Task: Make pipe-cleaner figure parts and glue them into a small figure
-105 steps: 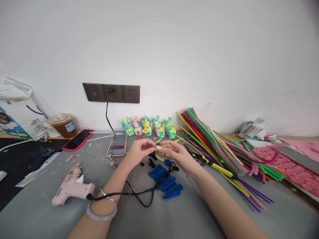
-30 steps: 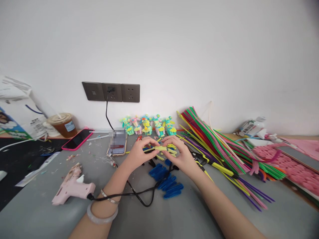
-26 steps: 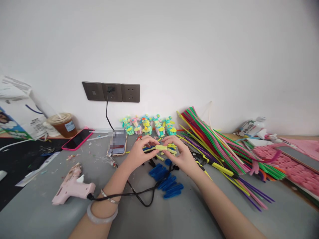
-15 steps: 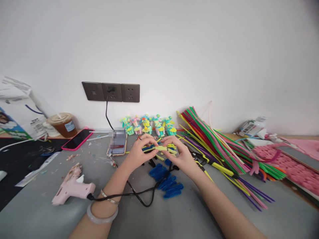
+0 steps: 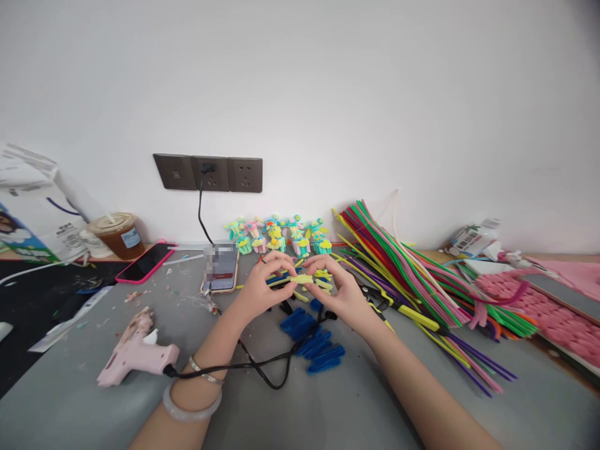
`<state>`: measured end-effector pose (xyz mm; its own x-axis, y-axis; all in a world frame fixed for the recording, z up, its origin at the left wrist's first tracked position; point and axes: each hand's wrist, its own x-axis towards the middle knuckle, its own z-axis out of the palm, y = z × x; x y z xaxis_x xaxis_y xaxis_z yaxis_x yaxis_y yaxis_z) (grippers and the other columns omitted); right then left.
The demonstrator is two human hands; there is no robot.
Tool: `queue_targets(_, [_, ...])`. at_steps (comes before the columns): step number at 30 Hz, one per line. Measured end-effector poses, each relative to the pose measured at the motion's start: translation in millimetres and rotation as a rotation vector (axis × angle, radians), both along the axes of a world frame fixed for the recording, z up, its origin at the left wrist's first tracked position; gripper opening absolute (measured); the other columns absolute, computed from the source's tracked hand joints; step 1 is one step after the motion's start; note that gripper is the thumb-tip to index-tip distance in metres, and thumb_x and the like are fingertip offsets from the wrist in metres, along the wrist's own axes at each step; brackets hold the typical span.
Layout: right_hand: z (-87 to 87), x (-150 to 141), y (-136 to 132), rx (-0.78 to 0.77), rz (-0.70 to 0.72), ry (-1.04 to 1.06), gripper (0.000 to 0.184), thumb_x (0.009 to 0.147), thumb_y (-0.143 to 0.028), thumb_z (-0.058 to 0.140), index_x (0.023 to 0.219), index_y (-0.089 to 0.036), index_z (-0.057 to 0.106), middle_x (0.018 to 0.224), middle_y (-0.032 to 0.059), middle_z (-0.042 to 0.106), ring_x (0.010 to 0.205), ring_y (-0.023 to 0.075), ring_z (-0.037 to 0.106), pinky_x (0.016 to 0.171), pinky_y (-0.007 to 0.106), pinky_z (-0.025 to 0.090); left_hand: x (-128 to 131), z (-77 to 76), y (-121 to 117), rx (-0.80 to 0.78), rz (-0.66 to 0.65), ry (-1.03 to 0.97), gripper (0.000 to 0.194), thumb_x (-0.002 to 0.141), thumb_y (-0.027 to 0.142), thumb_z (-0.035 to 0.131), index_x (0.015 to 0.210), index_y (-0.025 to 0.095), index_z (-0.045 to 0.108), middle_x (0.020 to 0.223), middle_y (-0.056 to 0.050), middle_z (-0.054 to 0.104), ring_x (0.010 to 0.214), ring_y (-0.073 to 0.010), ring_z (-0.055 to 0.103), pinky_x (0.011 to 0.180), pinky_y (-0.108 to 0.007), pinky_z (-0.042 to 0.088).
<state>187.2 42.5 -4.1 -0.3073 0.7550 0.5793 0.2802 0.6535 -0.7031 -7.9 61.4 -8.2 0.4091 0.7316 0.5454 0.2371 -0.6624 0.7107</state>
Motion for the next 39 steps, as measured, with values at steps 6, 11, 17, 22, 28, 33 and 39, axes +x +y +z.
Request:
queue_targets(6, [3.1,-1.3,-2.3,-0.013,0.014,-0.023,0.007,0.085,-0.022,0.060,0.087,-0.024,0.054,0.104,0.0075,0.060,0.104,0.0252,0.058,0.092,0.043,0.045,0.1,2.0,-2.4,0.010,-0.004,0.014,0.005,0.079,0.016,0.061,0.083,0.020,0.061,0.108,-0.008,0.056,0.104,-0.0206,0.059,0.090,-0.033,0.048])
queue_targets(11, [3.6,-2.1,-3.1,-0.041,0.030,-0.024,0.008,0.084,-0.018,0.059,0.086,-0.024,0.053,0.103,0.0065,0.060,0.105,0.0243,0.057,0.093,0.041,0.044,0.1,0.6,-1.9,0.047,-0.014,0.006,0.008,0.078,0.013,0.061,0.082,0.020,0.061,0.112,-0.008,0.056,0.113,-0.0215,0.055,0.097,-0.034,0.044])
queue_targets(17, [3.7,-1.6,-3.5,-0.040,0.039,-0.021,0.010,0.082,-0.015,0.058,0.086,-0.024,0.054,0.103,0.0057,0.060,0.105,0.0237,0.057,0.093,0.040,0.043,0.7,0.0,-1.7,0.068,-0.014,0.007,0.010,0.077,0.011,0.062,0.081,0.020,0.060,0.114,-0.009,0.057,0.116,-0.0227,0.054,0.098,-0.036,0.043])
queue_targets(22, [3.1,-2.2,-3.0,-0.039,0.053,-0.019,0.012,0.081,-0.013,0.058,0.086,-0.024,0.053,0.102,0.0059,0.060,0.104,0.0237,0.057,0.091,0.040,0.044,1.6,-0.4,-2.6,0.046,-0.016,0.025,0.008,0.077,0.013,0.061,0.080,0.020,0.059,0.118,-0.009,0.057,0.118,-0.0238,0.054,0.099,-0.038,0.043])
queue_targets(28, [3.0,-2.1,-3.4,-0.037,0.063,-0.023,0.015,0.080,-0.011,0.056,0.086,-0.024,0.053,0.103,0.0057,0.061,0.104,0.0238,0.057,0.091,0.041,0.044,1.9,-0.5,-3.1,0.036,-0.034,0.023,0.008,0.078,0.013,0.059,0.081,0.020,0.059,0.121,-0.010,0.055,0.121,-0.0245,0.052,0.099,-0.038,0.043])
queue_targets(33, [3.1,-2.6,-3.0,-0.037,0.068,-0.020,0.014,0.080,-0.012,0.056,0.085,-0.024,0.053,0.102,0.0062,0.061,0.104,0.0244,0.057,0.091,0.041,0.045,1.5,0.2,-3.3,0.029,-0.041,0.030,0.009,0.078,0.012,0.060,0.080,0.020,0.059,0.123,-0.010,0.054,0.122,-0.0245,0.051,0.101,-0.040,0.042])
queue_targets(39, [3.2,-3.9,-3.4,-0.053,0.060,-0.014,0.012,0.081,-0.013,0.056,0.085,-0.024,0.052,0.100,0.0057,0.061,0.101,0.0233,0.058,0.090,0.040,0.045,3.1,3.3,-4.6,-0.013,-0.061,0.001,0.008,0.078,0.014,0.062,0.082,0.020,0.057,0.123,-0.013,0.054,0.122,-0.0243,0.051,0.096,-0.038,0.046])
